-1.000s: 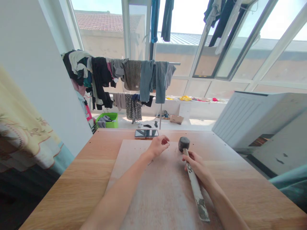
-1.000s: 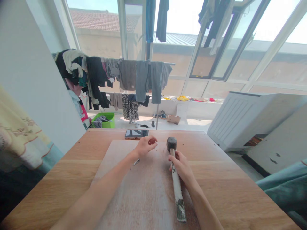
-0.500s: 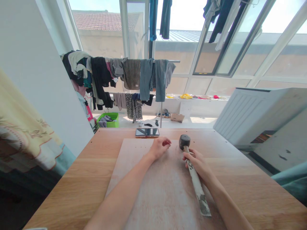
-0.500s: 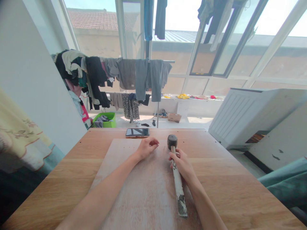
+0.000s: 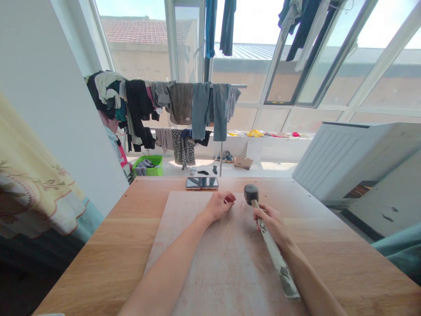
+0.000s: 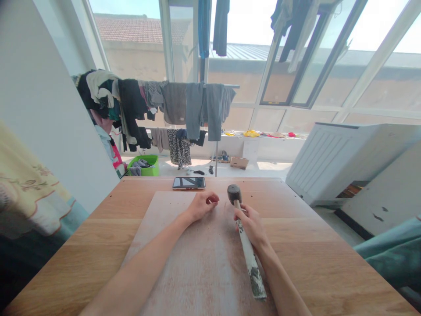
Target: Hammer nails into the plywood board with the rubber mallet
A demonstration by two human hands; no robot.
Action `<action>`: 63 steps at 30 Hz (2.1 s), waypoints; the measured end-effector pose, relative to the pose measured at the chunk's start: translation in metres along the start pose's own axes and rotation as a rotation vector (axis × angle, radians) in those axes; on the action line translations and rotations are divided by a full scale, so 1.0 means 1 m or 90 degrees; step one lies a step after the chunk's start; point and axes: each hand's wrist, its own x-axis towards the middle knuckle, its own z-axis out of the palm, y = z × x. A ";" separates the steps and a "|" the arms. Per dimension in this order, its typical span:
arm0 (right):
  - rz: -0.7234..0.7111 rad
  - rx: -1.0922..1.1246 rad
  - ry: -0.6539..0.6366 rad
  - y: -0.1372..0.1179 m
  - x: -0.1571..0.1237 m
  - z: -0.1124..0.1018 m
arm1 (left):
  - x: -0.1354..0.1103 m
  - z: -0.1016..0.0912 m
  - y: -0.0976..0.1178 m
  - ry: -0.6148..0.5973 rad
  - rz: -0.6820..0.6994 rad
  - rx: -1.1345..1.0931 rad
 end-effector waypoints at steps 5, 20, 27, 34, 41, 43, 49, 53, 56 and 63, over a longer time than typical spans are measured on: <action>-0.028 0.046 -0.033 -0.034 -0.006 -0.003 | 0.002 0.002 -0.005 0.015 -0.015 -0.020; -0.074 0.104 -0.055 -0.017 -0.014 0.033 | 0.003 0.007 -0.012 0.053 -0.003 -0.064; -0.086 0.119 -0.091 -0.014 -0.018 0.031 | 0.002 0.005 -0.011 0.051 0.010 -0.065; -0.074 0.078 -0.110 -0.008 -0.019 0.037 | 0.002 0.002 -0.006 0.050 0.021 -0.039; -0.079 0.057 -0.113 -0.017 -0.026 0.042 | 0.001 0.002 -0.006 0.057 0.030 -0.025; -0.077 0.044 -0.113 -0.018 -0.027 0.043 | 0.001 0.003 -0.007 0.056 0.037 -0.026; -0.097 0.034 -0.093 -0.020 -0.026 0.043 | 0.001 0.004 -0.008 0.054 0.037 -0.041; -0.095 0.029 -0.084 -0.017 -0.025 0.042 | 0.002 0.004 -0.008 0.056 0.035 -0.039; -0.113 0.035 -0.065 -0.016 -0.024 0.041 | 0.002 0.006 -0.010 0.056 0.026 -0.046; -0.098 0.024 -0.055 -0.017 -0.024 0.037 | 0.001 0.005 -0.013 0.036 0.018 -0.046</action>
